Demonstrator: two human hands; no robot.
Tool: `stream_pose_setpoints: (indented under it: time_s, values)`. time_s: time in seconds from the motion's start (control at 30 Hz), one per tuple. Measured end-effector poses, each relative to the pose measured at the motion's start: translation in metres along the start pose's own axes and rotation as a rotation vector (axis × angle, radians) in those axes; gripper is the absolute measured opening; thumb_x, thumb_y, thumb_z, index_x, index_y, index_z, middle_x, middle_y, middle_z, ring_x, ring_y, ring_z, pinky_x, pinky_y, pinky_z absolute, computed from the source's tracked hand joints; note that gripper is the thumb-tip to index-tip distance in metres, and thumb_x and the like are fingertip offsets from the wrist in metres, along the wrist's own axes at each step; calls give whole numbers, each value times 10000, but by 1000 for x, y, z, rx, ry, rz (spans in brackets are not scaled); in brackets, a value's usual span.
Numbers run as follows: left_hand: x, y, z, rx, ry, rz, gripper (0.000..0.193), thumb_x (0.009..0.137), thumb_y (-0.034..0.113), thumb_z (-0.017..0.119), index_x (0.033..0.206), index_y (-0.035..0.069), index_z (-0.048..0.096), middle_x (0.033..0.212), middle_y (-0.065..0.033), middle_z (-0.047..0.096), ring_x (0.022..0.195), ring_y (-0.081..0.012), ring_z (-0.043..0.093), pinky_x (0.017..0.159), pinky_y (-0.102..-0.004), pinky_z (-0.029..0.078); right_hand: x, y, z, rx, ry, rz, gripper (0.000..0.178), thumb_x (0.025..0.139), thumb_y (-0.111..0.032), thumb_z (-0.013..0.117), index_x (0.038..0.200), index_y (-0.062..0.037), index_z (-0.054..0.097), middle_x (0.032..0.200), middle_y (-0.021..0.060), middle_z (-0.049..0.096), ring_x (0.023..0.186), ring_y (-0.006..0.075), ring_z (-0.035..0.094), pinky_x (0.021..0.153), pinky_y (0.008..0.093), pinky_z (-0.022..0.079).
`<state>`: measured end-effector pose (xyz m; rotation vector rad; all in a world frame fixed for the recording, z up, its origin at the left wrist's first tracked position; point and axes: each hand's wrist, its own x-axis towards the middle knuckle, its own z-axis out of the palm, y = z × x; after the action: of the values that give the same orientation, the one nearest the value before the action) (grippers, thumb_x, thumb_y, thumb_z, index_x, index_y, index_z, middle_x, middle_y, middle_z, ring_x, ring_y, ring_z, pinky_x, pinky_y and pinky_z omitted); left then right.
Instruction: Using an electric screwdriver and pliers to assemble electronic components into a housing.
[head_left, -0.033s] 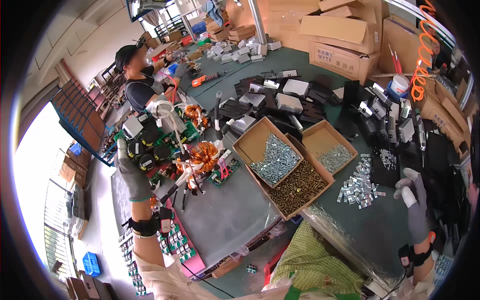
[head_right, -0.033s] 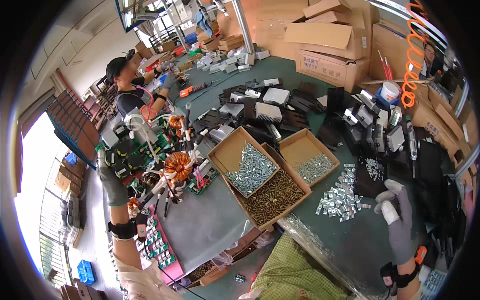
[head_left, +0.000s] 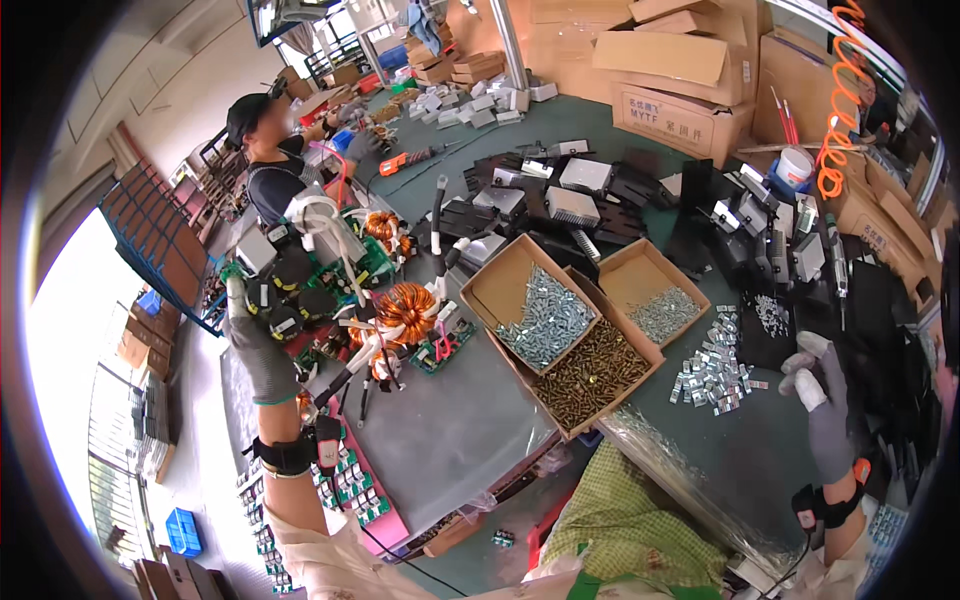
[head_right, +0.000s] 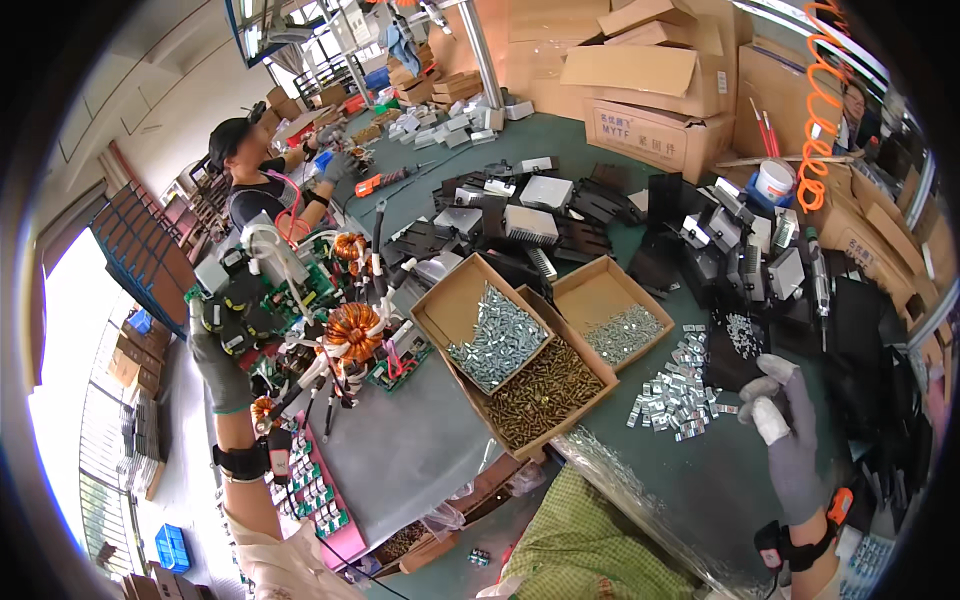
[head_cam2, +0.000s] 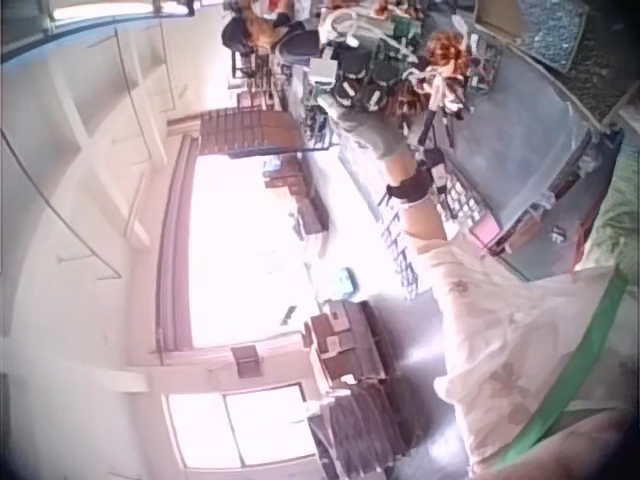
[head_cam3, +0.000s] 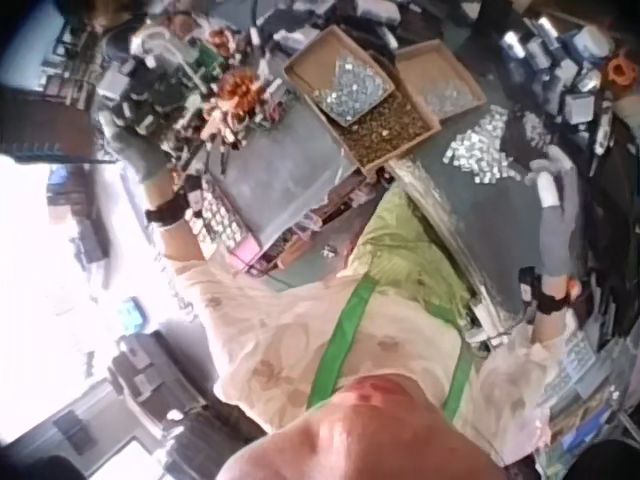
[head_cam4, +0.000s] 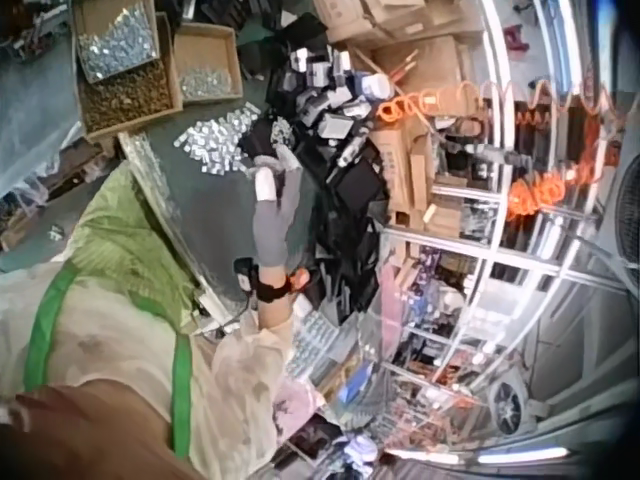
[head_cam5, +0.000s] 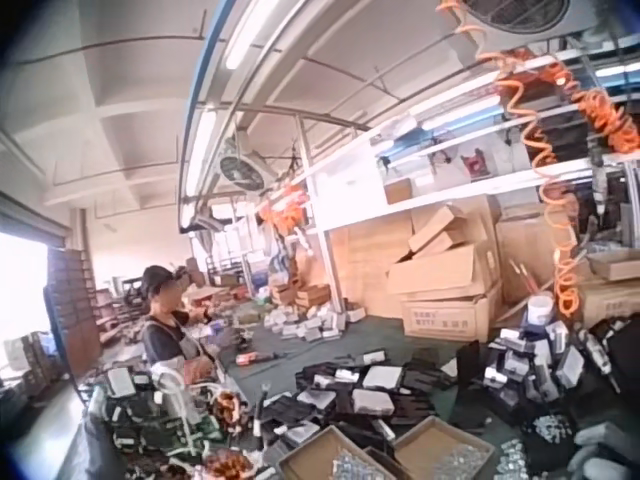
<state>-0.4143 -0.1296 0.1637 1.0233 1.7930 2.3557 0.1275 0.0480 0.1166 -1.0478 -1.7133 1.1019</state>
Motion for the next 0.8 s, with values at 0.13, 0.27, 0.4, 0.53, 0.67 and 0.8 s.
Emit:
stream_pose_setpoints:
  time_s: [0.13,0.27,0.4,0.53,0.67,0.8]
  values:
    - [19,36,9,-328,-23,-28,416,871,298,504,1194,37,528,1086,-114,621,921,-240,639,793,-387,545,9,-1,27,169,-163,-55,401,845,-116,514,1225,-4,453,921,55,532,786,124,518,745,265,438]
    - [20,81,28,-399,-240,40,477,848,306,561,1256,75,471,1034,-107,621,908,-269,627,787,-447,539,18,-8,67,397,-317,-146,417,895,-206,555,1238,-8,424,1017,40,510,875,113,510,809,246,425]
    - [-37,79,88,-587,-485,-114,406,881,391,509,1123,65,510,751,-63,556,581,-203,495,560,-361,464,21,-22,95,785,-512,-80,689,849,-286,629,1373,-40,256,1301,123,422,1118,174,465,965,291,386]
    - [-102,46,171,-811,-544,-515,362,900,344,491,1097,48,558,950,-93,634,779,-221,636,681,-357,557,-16,-23,72,838,-536,-178,770,775,-127,690,1391,-20,239,1264,97,467,1147,167,476,950,334,422]
    - [-178,24,233,-717,-619,-481,359,933,359,446,1076,48,554,1013,-68,607,893,-188,620,772,-323,538,-50,-4,20,861,-234,-1,614,837,-266,658,1299,2,354,1191,146,546,1107,250,565,970,412,446]
    - [-253,9,270,-587,-703,-526,394,973,382,382,1078,34,534,997,-48,573,872,-132,586,747,-276,508,-78,7,-37,724,-8,153,381,858,-129,559,1193,34,480,1065,115,595,967,174,600,882,307,480]
